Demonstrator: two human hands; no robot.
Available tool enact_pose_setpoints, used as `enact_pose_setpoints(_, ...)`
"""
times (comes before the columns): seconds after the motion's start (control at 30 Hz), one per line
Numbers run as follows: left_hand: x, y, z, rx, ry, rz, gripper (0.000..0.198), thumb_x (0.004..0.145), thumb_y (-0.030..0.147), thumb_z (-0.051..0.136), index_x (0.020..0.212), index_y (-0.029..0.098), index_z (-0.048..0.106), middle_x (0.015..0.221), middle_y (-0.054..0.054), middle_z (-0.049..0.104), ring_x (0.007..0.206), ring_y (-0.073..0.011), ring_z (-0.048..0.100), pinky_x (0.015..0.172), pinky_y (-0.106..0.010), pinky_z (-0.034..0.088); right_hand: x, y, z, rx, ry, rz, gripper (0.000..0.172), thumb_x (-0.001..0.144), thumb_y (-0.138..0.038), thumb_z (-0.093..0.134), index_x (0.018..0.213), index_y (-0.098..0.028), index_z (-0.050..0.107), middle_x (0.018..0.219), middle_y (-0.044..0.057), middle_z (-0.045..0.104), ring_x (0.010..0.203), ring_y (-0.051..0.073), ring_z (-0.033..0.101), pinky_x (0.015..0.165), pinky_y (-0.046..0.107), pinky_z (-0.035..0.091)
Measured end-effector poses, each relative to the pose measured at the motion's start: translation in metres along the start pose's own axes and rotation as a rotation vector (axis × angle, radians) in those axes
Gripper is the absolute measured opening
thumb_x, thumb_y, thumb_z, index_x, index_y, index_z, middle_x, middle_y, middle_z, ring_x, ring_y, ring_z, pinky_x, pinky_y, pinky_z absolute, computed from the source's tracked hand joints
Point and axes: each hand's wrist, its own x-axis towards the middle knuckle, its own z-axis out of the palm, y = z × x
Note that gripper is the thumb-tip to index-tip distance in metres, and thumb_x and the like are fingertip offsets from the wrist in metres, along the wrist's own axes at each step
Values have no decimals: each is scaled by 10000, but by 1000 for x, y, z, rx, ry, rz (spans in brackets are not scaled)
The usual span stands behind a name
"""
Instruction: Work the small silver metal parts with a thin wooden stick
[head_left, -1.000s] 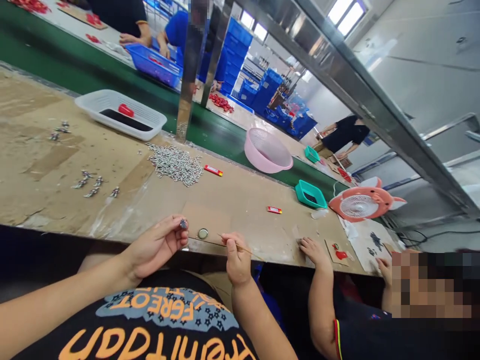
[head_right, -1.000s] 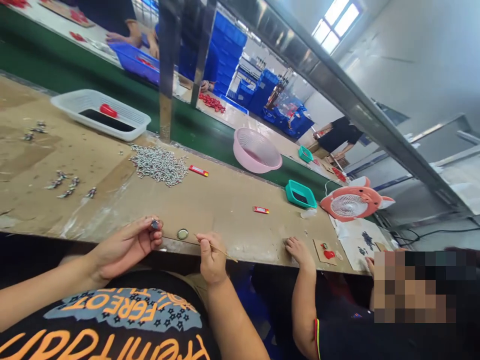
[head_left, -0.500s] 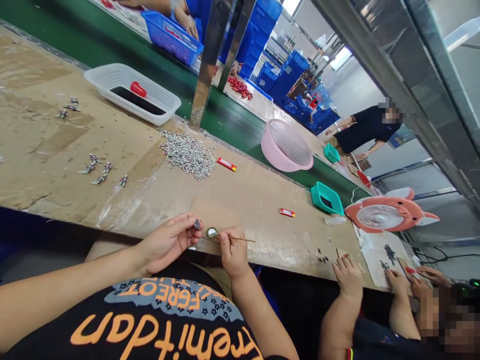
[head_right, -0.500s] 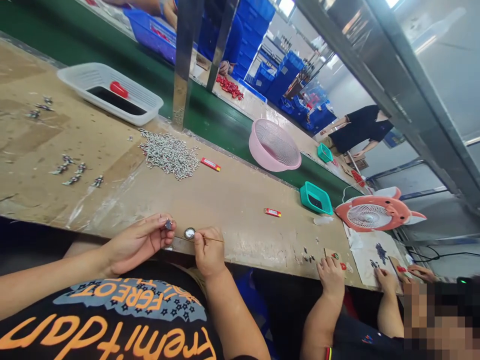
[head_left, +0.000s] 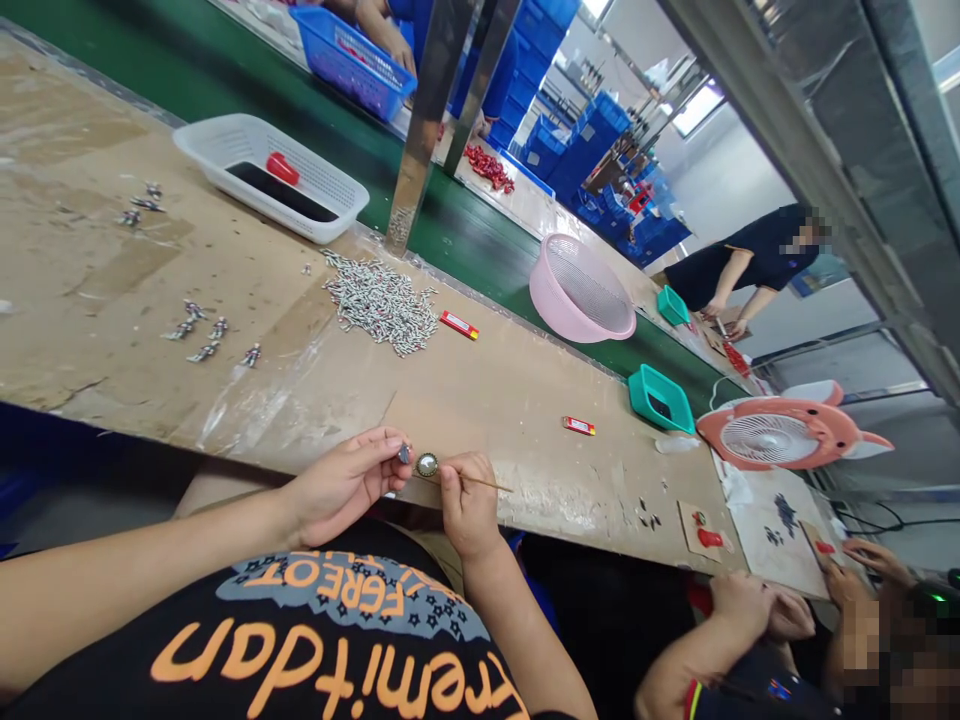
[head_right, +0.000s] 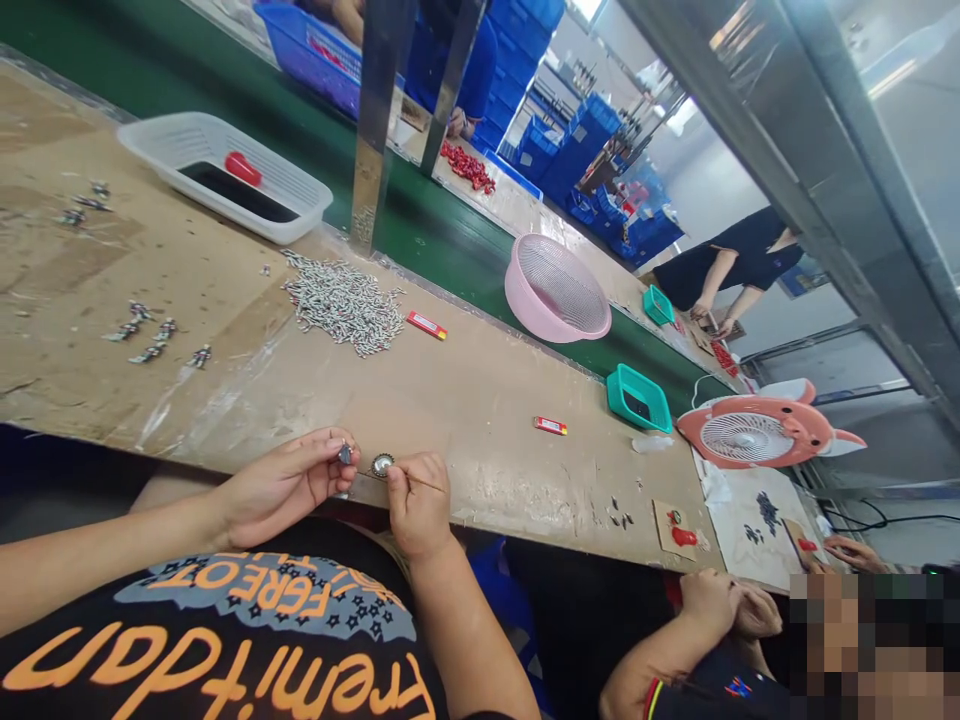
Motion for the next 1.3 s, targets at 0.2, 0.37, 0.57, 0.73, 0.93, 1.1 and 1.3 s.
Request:
enact_pose_setpoints(0.2, -2, -4, 2, 5, -44, -51, 114, 847, 236, 583, 799, 136, 609, 814, -33, 583, 727, -112, 529, 656, -228, 463, -2, -25, -10, 374, 196, -134, 186, 930, -254, 383, 878, -209, 556, 785, 38, 568, 812, 181, 580, 734, 376, 478)
enact_pose_setpoints(0.37, -3, -9, 4, 15, -87, -82, 129, 859, 237, 569, 804, 131, 618, 773, -24, 563, 711, -105, 511, 654, -227, 447, 1, -35, -6, 424, 189, -172, 178, 929, -239, 399, 909, -209, 573, 807, 47, 591, 828, 185, 590, 746, 398, 496)
enact_pose_setpoints(0.57, -4, -10, 6, 18, -113, -86, 132, 859, 238, 566, 806, 128, 616, 750, -28, 559, 703, -111, 504, 651, -232, 432, 3, -38, -3, 414, 173, -158, 171, 926, -225, 406, 883, -200, 570, 791, 45, 593, 794, 173, 584, 723, 375, 491)
enact_pose_setpoints(0.73, -4, -10, 7, 15, -121, -84, 137, 859, 244, 565, 808, 127, 617, 744, -28, 555, 698, -111, 500, 657, -235, 426, 4, -41, -3, 394, 172, -154, 176, 926, -215, 398, 869, -200, 565, 789, 44, 592, 789, 169, 584, 717, 362, 486)
enact_pose_setpoints(0.93, -6, -10, 7, 23, -136, -68, 148, 865, 252, 558, 811, 129, 620, 757, -30, 560, 712, -115, 504, 669, -240, 422, 4, -42, -3, 377, 155, -156, 173, 919, -194, 397, 858, -204, 559, 786, 41, 600, 785, 168, 581, 718, 360, 480)
enact_pose_setpoints(1.1, -7, -10, 7, 29, -137, -68, 142, 863, 250, 560, 807, 133, 618, 761, -28, 559, 717, -114, 504, 667, -237, 419, 4, -43, -3, 377, 155, -157, 178, 917, -185, 398, 849, -201, 562, 778, 38, 601, 782, 165, 580, 720, 358, 477)
enact_pose_setpoints(1.3, -7, -11, 7, 23, -138, -68, 143, 867, 254, 557, 814, 135, 614, 768, -28, 558, 724, -114, 504, 674, -239, 423, 3, -44, -4, 360, 157, -155, 188, 918, -184, 396, 844, -194, 568, 779, 40, 602, 785, 163, 577, 723, 355, 475)
